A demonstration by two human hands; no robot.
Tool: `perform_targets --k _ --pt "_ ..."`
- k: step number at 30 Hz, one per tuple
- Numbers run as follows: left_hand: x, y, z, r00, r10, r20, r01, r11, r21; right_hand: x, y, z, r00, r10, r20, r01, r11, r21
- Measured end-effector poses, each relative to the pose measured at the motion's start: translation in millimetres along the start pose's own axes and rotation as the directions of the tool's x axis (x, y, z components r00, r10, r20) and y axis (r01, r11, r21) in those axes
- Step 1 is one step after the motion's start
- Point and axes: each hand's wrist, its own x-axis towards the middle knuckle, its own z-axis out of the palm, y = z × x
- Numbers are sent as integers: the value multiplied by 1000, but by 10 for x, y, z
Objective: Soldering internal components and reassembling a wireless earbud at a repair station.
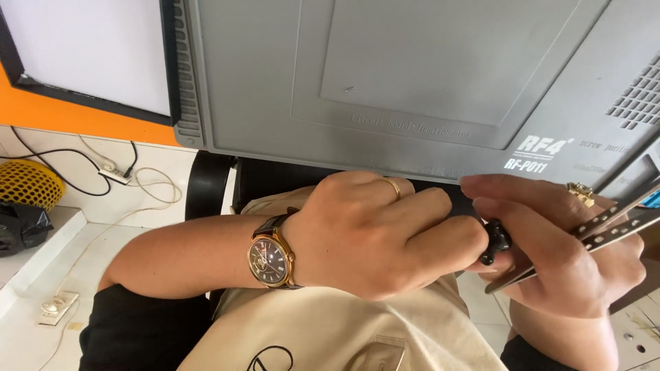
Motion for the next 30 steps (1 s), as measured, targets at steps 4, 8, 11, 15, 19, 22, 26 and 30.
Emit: perform_targets --k 4,8,11,15,19,22,26,30 --pt "-12 2 -14 1000 15 24 -16 999 46 95 -122 101 986 112 -122 -122 990 -73" --pt "-28 21 -3 998 7 60 -8 1000 16 77 -218 54 989 127 -78 -139 976 -169" --pt "-49 11 3 997 18 80 -15 999 -41 106 -246 6 994 109 -17 -110 979 -171" --pt "-83 41 32 997 4 81 -1 999 -38 126 -238 -41 999 39 19 -33 965 -258" --pt "-114 51 71 997 -30 71 35 997 -74 190 -232 -62 998 10 65 6 973 -230" --pt "-155 49 106 995 -56 78 62 995 -77 182 -210 -15 998 -6 59 19 974 -227" --pt "-141 56 102 988 -116 103 132 977 -164 212 -200 6 1000 11 22 -5 970 -244" --pt "-131 27 88 957 -214 197 249 953 -175 177 -149 -55 997 44 66 -19 938 -345"
